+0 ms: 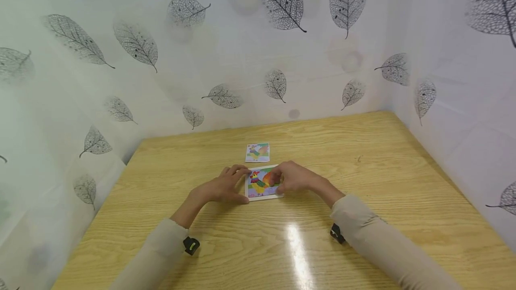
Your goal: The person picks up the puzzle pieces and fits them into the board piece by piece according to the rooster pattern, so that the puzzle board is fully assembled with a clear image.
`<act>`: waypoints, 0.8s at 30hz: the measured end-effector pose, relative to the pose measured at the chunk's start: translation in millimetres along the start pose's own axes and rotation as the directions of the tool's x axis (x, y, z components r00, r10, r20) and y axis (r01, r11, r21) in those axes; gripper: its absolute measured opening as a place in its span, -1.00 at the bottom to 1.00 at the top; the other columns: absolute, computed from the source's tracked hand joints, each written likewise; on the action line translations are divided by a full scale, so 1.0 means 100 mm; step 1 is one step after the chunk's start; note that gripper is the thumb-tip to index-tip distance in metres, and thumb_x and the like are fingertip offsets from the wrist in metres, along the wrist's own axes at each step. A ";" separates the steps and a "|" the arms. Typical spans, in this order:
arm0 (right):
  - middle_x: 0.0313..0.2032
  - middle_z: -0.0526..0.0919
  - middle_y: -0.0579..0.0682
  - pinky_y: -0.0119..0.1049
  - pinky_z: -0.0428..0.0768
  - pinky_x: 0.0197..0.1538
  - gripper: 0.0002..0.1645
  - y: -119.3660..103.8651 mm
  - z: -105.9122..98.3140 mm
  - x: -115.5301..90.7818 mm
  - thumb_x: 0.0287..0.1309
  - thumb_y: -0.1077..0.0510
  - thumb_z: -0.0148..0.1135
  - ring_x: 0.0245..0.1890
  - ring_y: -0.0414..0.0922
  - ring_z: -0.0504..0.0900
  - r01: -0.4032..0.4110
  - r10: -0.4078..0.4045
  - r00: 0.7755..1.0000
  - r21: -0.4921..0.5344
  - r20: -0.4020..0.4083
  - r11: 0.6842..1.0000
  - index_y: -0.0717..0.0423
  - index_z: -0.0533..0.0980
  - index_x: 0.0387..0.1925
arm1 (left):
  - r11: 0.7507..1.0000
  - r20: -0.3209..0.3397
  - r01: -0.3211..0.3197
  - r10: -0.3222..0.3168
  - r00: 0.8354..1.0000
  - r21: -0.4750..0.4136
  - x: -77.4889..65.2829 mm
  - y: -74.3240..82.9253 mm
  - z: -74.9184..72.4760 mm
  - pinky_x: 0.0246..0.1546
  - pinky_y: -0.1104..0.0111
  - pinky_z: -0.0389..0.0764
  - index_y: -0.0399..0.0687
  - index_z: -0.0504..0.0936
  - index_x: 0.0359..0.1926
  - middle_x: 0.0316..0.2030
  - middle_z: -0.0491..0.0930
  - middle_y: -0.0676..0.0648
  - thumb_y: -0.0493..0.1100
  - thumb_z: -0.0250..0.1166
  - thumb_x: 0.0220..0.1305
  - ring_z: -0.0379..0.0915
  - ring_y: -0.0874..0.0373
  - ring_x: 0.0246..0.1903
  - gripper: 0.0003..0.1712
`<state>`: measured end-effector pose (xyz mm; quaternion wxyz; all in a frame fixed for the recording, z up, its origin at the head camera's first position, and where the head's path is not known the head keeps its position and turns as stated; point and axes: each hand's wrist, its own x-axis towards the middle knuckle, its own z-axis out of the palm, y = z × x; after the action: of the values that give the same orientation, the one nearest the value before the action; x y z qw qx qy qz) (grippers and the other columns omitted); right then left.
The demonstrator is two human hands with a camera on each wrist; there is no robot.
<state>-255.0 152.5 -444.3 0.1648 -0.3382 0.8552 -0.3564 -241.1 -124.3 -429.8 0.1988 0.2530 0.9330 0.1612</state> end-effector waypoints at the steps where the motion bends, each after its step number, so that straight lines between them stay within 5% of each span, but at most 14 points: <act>1: -0.28 0.68 -0.05 -0.28 0.56 -0.12 -0.76 0.00 0.00 0.00 0.02 0.31 0.57 -0.23 -0.10 0.56 0.000 0.000 1.000 -0.002 -0.001 1.000 0.12 0.68 -0.25 | 1.000 0.000 0.000 0.000 1.000 -0.001 0.00 0.00 0.00 0.28 -0.40 0.31 0.04 0.23 0.56 0.54 0.11 -0.10 0.16 0.49 0.27 0.04 -0.19 0.47 -0.02; 24: -0.20 0.72 -0.02 -0.23 0.57 -0.09 -0.76 0.00 0.02 -0.02 0.06 0.36 0.53 -0.19 -0.07 0.56 -0.085 0.085 0.996 0.067 -0.007 0.994 0.17 0.70 -0.20 | 1.000 0.004 0.010 -0.010 1.000 -0.011 0.03 -0.01 0.01 0.29 -0.39 0.31 0.02 0.23 0.55 0.54 0.11 -0.10 0.16 0.50 0.26 0.05 -0.20 0.47 -0.01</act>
<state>-252.4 153.3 -445.5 0.1867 -0.2939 0.8573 -0.3793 -243.0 -123.3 -431.3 0.2028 0.2478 0.9329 0.1648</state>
